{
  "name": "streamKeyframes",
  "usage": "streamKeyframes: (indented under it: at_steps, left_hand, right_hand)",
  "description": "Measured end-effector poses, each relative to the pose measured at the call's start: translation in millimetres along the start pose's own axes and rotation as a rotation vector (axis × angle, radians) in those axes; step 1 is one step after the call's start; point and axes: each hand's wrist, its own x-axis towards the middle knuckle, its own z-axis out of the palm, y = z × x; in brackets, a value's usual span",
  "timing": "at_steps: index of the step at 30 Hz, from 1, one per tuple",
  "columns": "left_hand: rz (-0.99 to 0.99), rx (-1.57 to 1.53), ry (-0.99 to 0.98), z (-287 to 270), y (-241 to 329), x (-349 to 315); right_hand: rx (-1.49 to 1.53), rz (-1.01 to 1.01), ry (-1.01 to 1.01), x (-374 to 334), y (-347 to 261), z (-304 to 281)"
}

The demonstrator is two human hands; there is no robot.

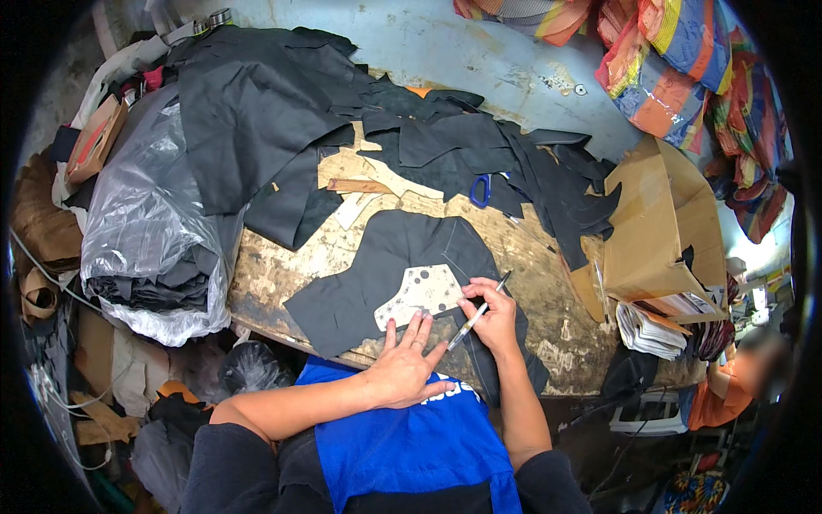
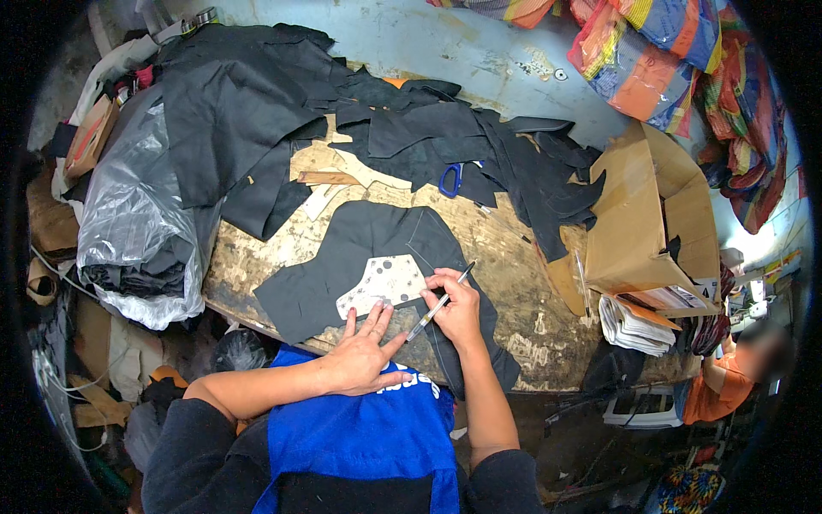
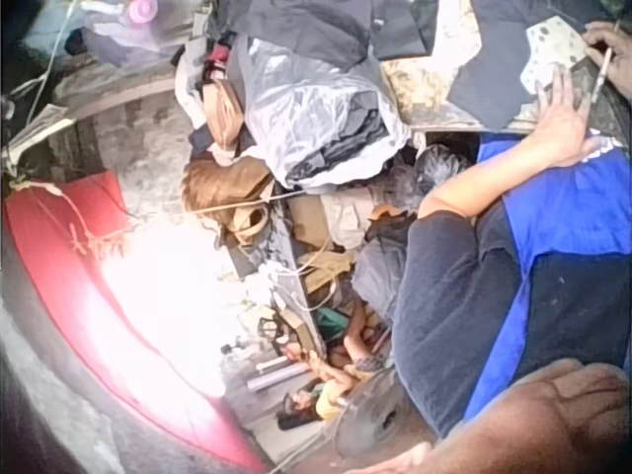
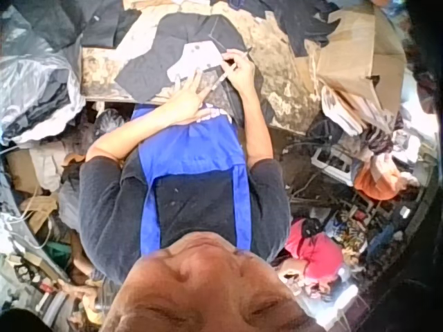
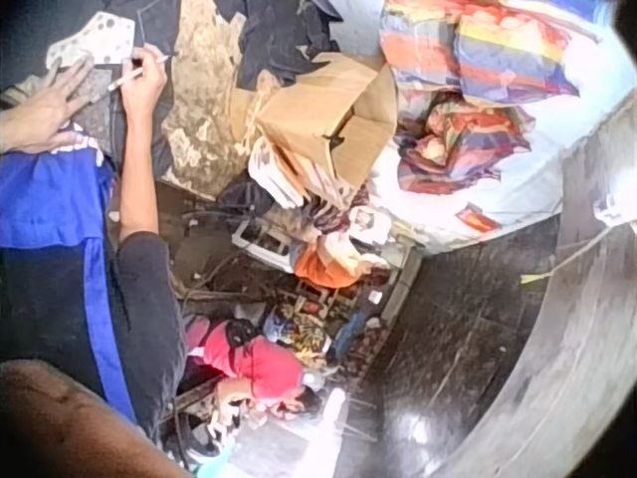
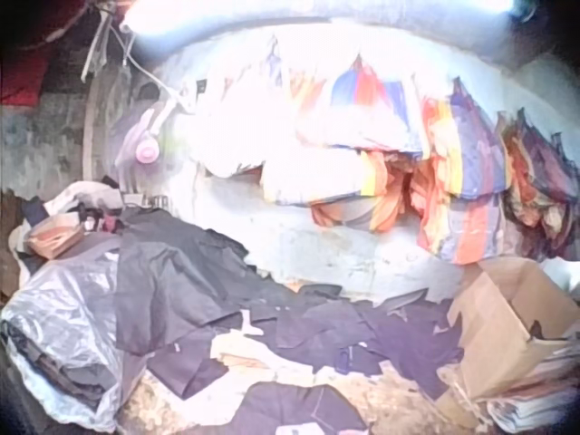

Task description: The person lays out black fabric on a worktable, places a cardboard pattern on top, and traces the outline with a white marker. They then use scissors to cut along the traced lines, producing a shaped fabric piece.

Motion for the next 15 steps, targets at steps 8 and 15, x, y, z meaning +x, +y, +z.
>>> streamKeyframes:
  at_steps: [8, 15]
  left_hand:
    - [0.022, -0.022, 0.014, 0.4, -1.7, -2.4]
    - [0.020, -0.063, -0.001, -0.5, -0.7, -1.8]
  right_hand:
    - [0.035, -0.024, -0.025, -2.9, 3.7, -3.5]
    - [0.036, -0.004, -0.027, -3.0, 3.0, -3.7]
